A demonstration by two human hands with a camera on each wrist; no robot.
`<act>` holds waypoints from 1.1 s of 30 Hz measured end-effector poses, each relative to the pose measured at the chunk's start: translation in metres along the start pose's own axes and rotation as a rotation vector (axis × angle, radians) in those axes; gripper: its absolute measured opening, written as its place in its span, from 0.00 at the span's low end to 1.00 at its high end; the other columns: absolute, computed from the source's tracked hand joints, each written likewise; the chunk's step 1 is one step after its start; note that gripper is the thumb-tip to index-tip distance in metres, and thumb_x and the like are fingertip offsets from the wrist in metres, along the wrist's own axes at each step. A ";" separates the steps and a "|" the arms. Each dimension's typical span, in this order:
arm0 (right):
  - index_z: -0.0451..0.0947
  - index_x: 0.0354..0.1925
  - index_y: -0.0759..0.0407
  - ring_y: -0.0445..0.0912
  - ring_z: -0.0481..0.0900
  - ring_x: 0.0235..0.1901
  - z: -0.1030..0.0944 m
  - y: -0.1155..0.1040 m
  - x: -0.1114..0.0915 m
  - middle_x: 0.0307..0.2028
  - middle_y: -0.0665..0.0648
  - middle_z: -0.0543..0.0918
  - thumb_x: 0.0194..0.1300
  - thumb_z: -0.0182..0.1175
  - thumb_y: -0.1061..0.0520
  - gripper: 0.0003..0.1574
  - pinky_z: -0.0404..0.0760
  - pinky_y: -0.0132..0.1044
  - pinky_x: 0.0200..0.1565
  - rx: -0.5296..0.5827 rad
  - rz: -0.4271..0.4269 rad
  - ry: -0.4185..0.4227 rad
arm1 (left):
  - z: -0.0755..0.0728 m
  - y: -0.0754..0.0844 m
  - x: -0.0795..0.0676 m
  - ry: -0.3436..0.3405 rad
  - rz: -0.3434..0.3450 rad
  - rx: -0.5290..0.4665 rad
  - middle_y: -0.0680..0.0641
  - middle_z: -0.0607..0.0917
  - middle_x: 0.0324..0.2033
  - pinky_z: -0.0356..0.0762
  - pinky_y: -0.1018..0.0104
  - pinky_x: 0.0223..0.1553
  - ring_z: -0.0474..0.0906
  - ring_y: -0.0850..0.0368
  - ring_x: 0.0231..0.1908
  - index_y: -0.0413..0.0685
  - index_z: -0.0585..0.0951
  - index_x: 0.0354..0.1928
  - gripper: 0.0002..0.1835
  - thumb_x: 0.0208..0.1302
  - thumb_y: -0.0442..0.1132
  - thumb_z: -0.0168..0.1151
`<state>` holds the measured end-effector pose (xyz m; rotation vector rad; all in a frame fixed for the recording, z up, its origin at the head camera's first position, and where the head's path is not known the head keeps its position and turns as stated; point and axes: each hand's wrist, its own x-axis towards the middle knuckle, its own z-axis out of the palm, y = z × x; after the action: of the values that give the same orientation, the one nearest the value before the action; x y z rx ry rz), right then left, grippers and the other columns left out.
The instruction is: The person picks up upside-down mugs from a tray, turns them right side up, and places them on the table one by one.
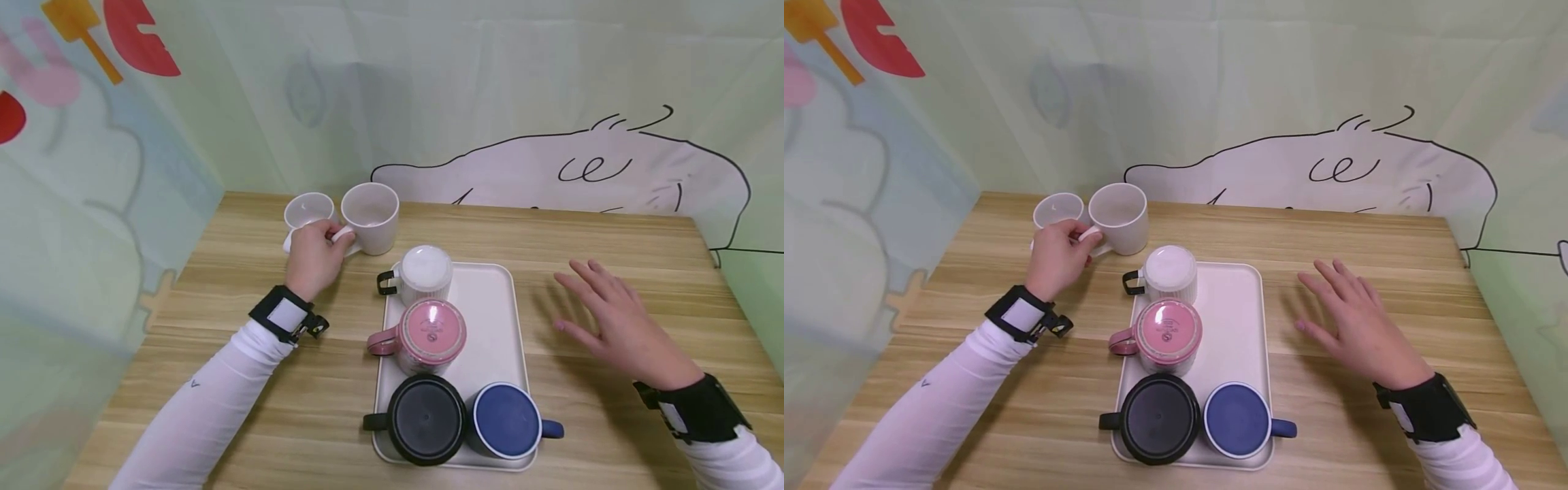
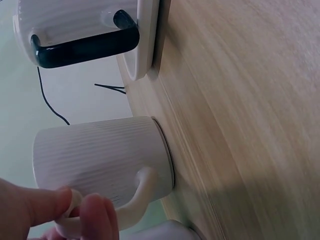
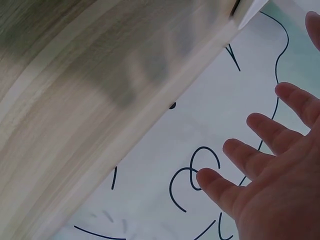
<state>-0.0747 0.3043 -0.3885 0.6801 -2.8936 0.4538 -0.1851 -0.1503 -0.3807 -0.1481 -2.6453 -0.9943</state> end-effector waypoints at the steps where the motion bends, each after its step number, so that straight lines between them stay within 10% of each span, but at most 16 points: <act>1: 0.62 0.74 0.52 0.63 0.46 0.74 0.000 0.000 0.000 0.73 0.67 0.58 0.60 0.70 0.43 0.50 0.47 0.70 0.66 -0.001 0.000 -0.001 | 0.000 0.000 0.000 -0.002 0.000 0.001 0.44 0.83 0.25 0.70 0.60 0.28 0.75 0.50 0.26 0.36 0.85 0.35 0.12 0.64 0.42 0.67; 33: 0.60 0.75 0.51 0.63 0.46 0.74 0.005 0.001 -0.004 0.73 0.67 0.58 0.59 0.71 0.42 0.52 0.44 0.66 0.68 -0.003 -0.012 -0.013 | -0.011 0.003 -0.002 -0.047 -0.016 0.025 0.43 0.83 0.36 0.71 0.58 0.33 0.75 0.50 0.31 0.37 0.82 0.49 0.18 0.64 0.43 0.68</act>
<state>-0.0716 0.3052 -0.3938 0.7026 -2.8997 0.4444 -0.1797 -0.1557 -0.3716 -0.1463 -2.7049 -0.9744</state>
